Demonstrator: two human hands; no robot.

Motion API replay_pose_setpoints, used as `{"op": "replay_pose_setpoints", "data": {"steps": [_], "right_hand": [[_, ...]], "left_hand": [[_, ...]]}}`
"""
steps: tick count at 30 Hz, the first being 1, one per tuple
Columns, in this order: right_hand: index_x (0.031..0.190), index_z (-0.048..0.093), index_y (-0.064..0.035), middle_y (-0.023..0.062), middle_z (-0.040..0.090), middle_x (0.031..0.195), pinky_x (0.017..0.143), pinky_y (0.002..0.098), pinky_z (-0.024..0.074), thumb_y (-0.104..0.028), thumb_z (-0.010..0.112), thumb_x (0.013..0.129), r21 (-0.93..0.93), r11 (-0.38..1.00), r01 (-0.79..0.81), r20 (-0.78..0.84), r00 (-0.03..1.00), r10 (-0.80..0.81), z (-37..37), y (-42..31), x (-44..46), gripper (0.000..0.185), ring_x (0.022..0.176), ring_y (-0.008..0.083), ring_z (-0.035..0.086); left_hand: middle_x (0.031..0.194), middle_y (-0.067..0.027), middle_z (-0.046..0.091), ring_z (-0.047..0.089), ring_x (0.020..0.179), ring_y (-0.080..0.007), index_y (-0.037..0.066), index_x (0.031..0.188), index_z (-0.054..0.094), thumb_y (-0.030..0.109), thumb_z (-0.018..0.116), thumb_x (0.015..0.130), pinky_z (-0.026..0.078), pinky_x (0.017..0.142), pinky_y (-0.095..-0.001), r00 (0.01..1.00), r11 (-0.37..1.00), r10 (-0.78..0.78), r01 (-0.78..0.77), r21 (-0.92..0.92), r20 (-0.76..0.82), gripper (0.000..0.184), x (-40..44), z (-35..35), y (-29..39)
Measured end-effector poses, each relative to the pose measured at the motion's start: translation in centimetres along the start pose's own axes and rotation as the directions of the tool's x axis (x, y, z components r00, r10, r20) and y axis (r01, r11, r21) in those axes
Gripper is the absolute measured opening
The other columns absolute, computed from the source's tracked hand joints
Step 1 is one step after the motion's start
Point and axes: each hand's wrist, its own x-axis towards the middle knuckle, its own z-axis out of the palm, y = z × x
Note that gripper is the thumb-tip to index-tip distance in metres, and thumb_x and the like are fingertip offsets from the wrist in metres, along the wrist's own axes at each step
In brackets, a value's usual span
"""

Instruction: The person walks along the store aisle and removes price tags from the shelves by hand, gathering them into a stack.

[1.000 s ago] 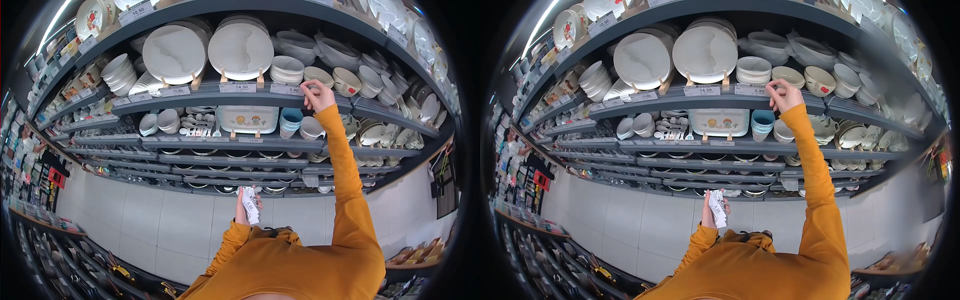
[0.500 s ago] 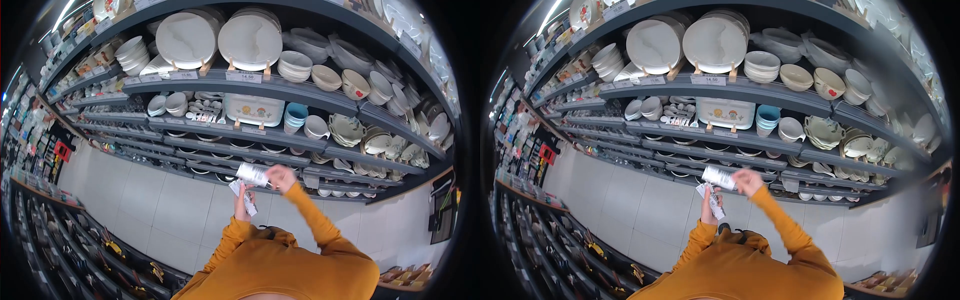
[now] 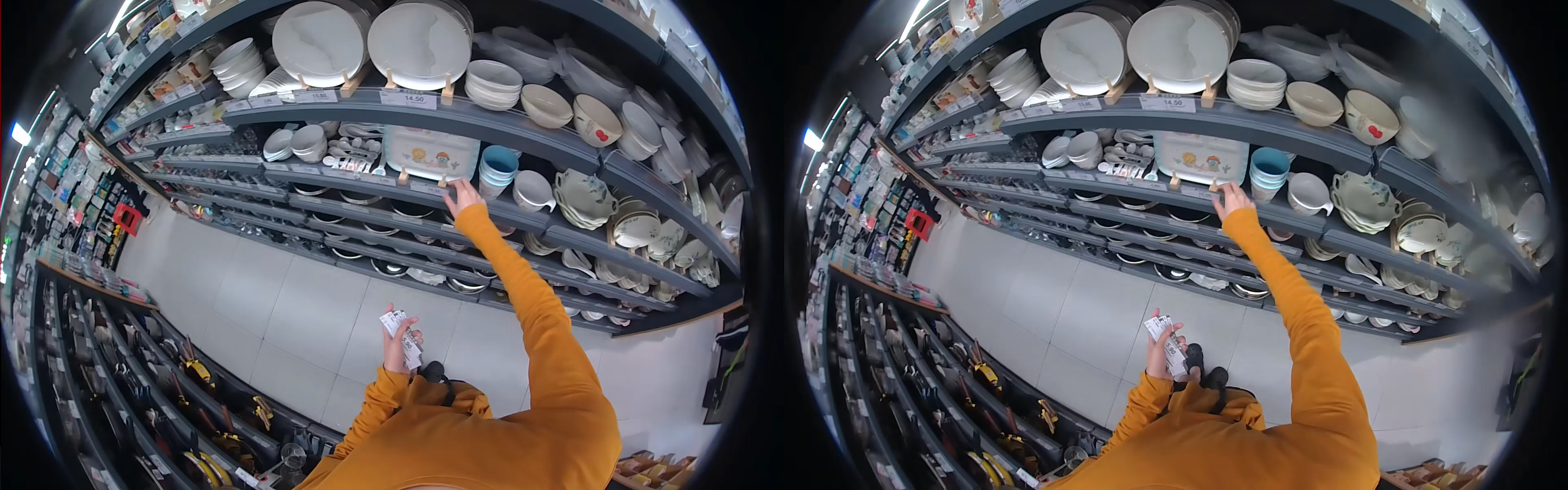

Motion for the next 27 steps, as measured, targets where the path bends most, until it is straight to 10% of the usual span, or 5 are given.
{"op": "replay_pose_setpoints", "data": {"steps": [10, 14, 20, 24, 27], "right_hand": [[0.083, 0.062, -0.0042, 0.0091, 0.061, 0.077, 0.061, 0.0314, 0.0456, -0.018, 0.065, 0.084, 0.411, 0.905, 0.110, -0.088, 0.993, -0.081, -1.4, -1.8, -0.6, 0.014, 0.063, 0.0169, 0.056], [0.088, 0.060, -0.0063, -0.0007, 0.060, 0.079, 0.071, 0.0242, 0.0465, -0.012, 0.062, 0.088, 0.834, 0.426, -0.350, 0.467, 0.859, -0.210, 0.1, -5.4, -11.9, 0.006, 0.076, 0.0076, 0.055], [0.097, 0.063, -0.0070, 0.0007, 0.061, 0.086, 0.076, 0.0257, 0.0492, -0.020, 0.064, 0.088, 0.643, 0.455, -0.617, 0.759, 0.594, -0.266, -1.1, -10.5, -17.9, 0.015, 0.083, 0.0098, 0.059], [0.093, 0.062, -0.0030, 0.0103, 0.062, 0.096, 0.081, 0.0332, 0.0480, -0.021, 0.070, 0.081, 0.567, 0.822, 0.061, 0.147, 0.974, -0.173, -8.1, -14.9, -6.8, 0.024, 0.088, 0.0221, 0.061], [0.100, 0.060, -0.0038, 0.0142, 0.060, 0.100, 0.085, 0.0363, 0.0459, -0.017, 0.067, 0.082, 0.127, 0.920, 0.371, -0.404, 0.866, -0.294, -11.6, -16.9, 2.9, 0.024, 0.096, 0.0310, 0.057]], "left_hand": [[0.092, -0.0047, 0.050, 0.045, 0.056, -0.0090, 0.018, 0.135, 0.039, 0.038, 0.051, 0.095, 0.038, 0.046, -0.0219, 0.994, 0.997, 0.069, -0.065, 0.050, -0.082, 0.047, -0.1, -1.7, 2.6], [0.088, -0.0030, 0.049, 0.045, 0.057, -0.0075, 0.014, 0.131, 0.042, 0.037, 0.053, 0.094, 0.036, 0.045, -0.0214, 0.992, 0.994, 0.104, -0.102, 0.036, -0.066, 0.045, 2.2, -1.0, 4.1], [0.083, -0.0011, 0.055, 0.053, 0.063, -0.0084, 0.012, 0.130, 0.047, 0.024, 0.052, 0.095, 0.041, 0.051, -0.0213, 0.995, 0.985, 0.021, -0.037, 0.166, 0.099, 0.037, 5.9, -2.4, 5.8], [0.091, -0.0067, 0.060, 0.058, 0.067, -0.0160, 0.012, 0.134, 0.043, 0.016, 0.048, 0.095, 0.049, 0.056, -0.0270, 0.979, 0.995, -0.075, 0.061, 0.076, 0.192, 0.040, 8.0, -3.1, 8.3], [0.090, -0.0093, 0.062, 0.060, 0.070, -0.0177, 0.009, 0.132, 0.044, 0.015, 0.048, 0.094, 0.052, 0.060, -0.0292, 0.956, 0.981, -0.175, 0.148, 0.128, 0.235, 0.039, 10.7, -5.2, 10.0]]}}
